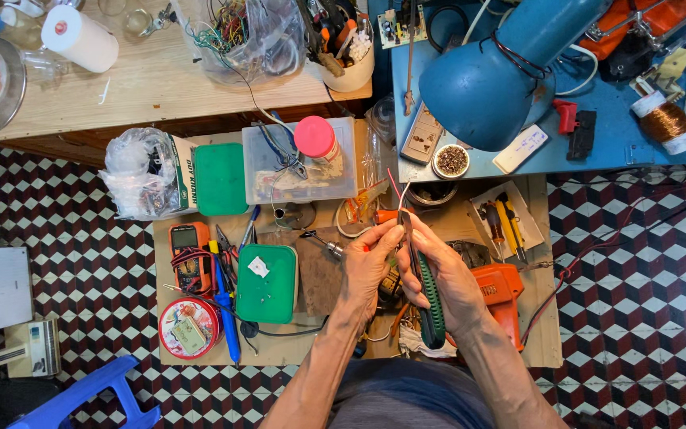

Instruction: The person strips insulation from red and black wires using wire cutters, then uses a heat gun to heat the wire ends. They repeatedly strip and heat the same wire ends throughout the clip.

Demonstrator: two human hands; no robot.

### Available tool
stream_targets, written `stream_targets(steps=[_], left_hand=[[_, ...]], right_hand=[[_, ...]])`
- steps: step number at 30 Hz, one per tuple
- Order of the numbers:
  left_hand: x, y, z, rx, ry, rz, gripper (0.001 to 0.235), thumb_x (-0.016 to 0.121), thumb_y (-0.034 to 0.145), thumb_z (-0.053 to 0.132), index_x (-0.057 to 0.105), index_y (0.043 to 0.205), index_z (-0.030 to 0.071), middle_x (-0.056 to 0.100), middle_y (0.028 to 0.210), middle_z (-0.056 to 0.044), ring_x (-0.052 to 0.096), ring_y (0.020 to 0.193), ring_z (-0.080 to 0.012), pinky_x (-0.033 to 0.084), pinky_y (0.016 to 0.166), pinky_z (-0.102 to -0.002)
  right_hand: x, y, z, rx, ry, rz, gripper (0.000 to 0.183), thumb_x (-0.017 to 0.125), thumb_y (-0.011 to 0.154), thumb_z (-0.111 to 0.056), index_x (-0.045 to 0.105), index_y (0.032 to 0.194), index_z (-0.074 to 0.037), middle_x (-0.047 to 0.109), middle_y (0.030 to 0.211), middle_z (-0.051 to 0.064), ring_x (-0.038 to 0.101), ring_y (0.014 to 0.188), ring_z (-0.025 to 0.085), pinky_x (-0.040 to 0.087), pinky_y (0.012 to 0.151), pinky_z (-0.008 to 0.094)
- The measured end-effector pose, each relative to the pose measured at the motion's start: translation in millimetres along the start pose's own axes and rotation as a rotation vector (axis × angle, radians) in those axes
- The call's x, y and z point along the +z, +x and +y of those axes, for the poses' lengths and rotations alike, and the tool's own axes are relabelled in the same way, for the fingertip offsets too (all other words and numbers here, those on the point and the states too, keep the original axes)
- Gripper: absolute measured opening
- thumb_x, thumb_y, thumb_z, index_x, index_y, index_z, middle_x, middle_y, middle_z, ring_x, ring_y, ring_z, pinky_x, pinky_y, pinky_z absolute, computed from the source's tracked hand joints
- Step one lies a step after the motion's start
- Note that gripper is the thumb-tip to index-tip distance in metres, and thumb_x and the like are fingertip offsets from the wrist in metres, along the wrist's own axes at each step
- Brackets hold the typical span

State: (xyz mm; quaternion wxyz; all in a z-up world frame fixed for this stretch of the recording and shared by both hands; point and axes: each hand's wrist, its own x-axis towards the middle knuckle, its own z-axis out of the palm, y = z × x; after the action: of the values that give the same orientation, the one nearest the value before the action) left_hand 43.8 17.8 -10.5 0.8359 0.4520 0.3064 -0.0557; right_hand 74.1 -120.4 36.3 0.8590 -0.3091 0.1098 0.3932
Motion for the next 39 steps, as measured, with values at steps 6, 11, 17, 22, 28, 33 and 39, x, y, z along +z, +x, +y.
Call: stream_targets(steps=[6,11,17,22,28,33,39], left_hand=[[-1.4,-0.8,4.3,0.091,0.197,0.005,0.033,0.073,0.092,0.023,0.076,0.118,0.003,0.075,0.095,0.0,0.066,0.087,-0.007,0.051,0.08,-0.023],[-2.7,-1.5,16.0,0.158,0.318,-0.085,0.036,0.067,0.098,0.033,0.077,0.118,0.004,0.073,0.093,0.001,0.063,0.086,-0.0068,0.051,0.079,-0.023],[10.9,16.9,36.1,0.123,0.442,-0.023,0.038,0.07,0.094,0.038,0.078,0.109,0.005,0.07,0.085,0.0,0.063,0.075,-0.0078,0.05,0.066,-0.024],[19.5,26.9,45.6,0.176,0.53,-0.006,0.035,0.075,0.092,0.036,0.08,0.099,0.003,0.07,0.081,-0.002,0.06,0.072,-0.0081,0.047,0.062,-0.025],[0.5,32.0,55.4,0.501,0.761,0.018,0.031,0.07,0.094,0.035,0.082,0.1,0.007,0.072,0.092,0.001,0.067,0.082,-0.0059,0.051,0.071,-0.022],[-10.2,34.1,57.9,0.246,0.447,-0.006,0.03,0.075,0.093,0.03,0.075,0.11,0.005,0.073,0.087,-0.003,0.066,0.078,-0.005,0.052,0.07,-0.022],[-8.1,30.5,52.8,0.034,0.075,-0.017,0.025,0.076,0.091,0.024,0.071,0.105,0.004,0.058,0.068,0.008,0.033,0.047,0.0018,0.02,0.041,-0.019]], right_hand=[[-1.9,0.7,0.2,-0.012,-0.011,-0.005,0.056,0.046,0.106,-0.026,0.035,0.158,-0.01,0.06,0.083,0.005,0.054,0.055,0.008,0.041,0.036,0.018],[-4.3,-1.7,-1.2,-0.017,-0.011,-0.008,0.056,0.047,0.106,-0.024,0.036,0.159,-0.01,0.06,0.084,0.004,0.054,0.055,0.007,0.042,0.037,0.019],[-3.0,1.0,2.0,0.011,-0.067,0.068,0.059,0.05,0.103,-0.024,0.036,0.159,-0.013,0.061,0.082,0.004,0.053,0.053,0.008,0.042,0.036,0.02],[-0.6,5.2,3.9,0.004,-0.205,0.142,0.062,0.053,0.101,-0.024,0.036,0.159,-0.015,0.06,0.08,0.003,0.052,0.051,0.007,0.041,0.035,0.021],[1.8,4.8,9.2,0.063,-0.305,0.25,0.06,0.056,0.098,-0.027,0.041,0.154,-0.013,0.061,0.08,0.004,0.051,0.052,0.008,0.042,0.036,0.022],[5.7,0.6,3.9,0.021,-0.317,0.273,0.059,0.061,0.096,-0.02,0.047,0.152,-0.008,0.063,0.087,0.003,0.054,0.062,0.007,0.043,0.041,0.021],[18.3,-4.9,-11.1,-0.011,-0.265,0.192,0.052,0.054,0.102,-0.031,0.049,0.148,-0.005,0.06,0.083,0.006,0.054,0.058,0.009,0.043,0.039,0.021]])
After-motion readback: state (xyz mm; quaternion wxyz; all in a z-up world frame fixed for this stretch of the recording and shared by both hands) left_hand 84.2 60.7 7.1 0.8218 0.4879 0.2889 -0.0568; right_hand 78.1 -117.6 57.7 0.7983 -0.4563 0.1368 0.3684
